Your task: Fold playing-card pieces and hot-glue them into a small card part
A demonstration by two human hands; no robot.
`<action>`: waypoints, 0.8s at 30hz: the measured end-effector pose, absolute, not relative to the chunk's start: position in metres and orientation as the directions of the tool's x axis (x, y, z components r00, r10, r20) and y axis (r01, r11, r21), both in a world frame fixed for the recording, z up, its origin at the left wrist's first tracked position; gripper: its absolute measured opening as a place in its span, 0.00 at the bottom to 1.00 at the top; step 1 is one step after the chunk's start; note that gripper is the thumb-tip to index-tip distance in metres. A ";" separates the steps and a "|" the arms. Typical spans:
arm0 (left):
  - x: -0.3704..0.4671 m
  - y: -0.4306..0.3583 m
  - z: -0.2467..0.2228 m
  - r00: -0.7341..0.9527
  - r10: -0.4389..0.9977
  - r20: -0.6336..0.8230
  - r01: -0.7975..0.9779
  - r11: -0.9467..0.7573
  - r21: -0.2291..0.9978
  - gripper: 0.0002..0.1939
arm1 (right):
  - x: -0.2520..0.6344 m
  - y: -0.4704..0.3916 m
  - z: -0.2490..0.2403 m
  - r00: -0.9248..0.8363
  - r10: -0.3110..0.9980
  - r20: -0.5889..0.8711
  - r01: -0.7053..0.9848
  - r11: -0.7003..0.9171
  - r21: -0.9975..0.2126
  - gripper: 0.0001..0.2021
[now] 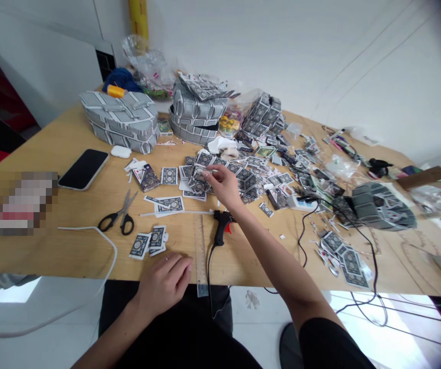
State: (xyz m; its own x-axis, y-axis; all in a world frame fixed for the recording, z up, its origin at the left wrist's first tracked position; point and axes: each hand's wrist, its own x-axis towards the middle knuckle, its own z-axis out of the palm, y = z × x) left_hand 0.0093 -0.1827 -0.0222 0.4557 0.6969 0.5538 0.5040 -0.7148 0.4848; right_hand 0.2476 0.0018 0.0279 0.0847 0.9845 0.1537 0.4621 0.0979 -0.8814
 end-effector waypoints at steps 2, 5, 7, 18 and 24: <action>0.009 -0.183 -0.022 0.463 0.695 0.550 0.504 -0.717 0.482 0.08 | 0.248 0.004 0.028 0.108 0.981 0.161 0.475 0.091 -0.875 0.23; 0.009 -0.182 -0.022 0.468 0.696 0.544 0.505 -0.716 0.482 0.09 | 0.247 0.005 0.028 0.101 0.980 0.169 0.515 0.094 -0.852 0.22; 0.010 -0.182 -0.022 0.469 0.696 0.544 0.507 -0.716 0.480 0.08 | 0.246 0.004 0.028 0.095 0.980 0.177 0.538 0.099 -0.837 0.21; 0.010 -0.182 -0.023 0.464 0.697 0.546 0.508 -0.715 0.481 0.08 | 0.241 0.008 0.033 0.103 0.990 0.094 0.728 -0.011 -0.686 0.20; 0.010 -0.182 -0.022 0.473 0.693 0.545 0.509 -0.719 0.473 0.08 | 0.240 0.015 0.030 0.058 0.994 0.097 0.758 0.019 -0.652 0.20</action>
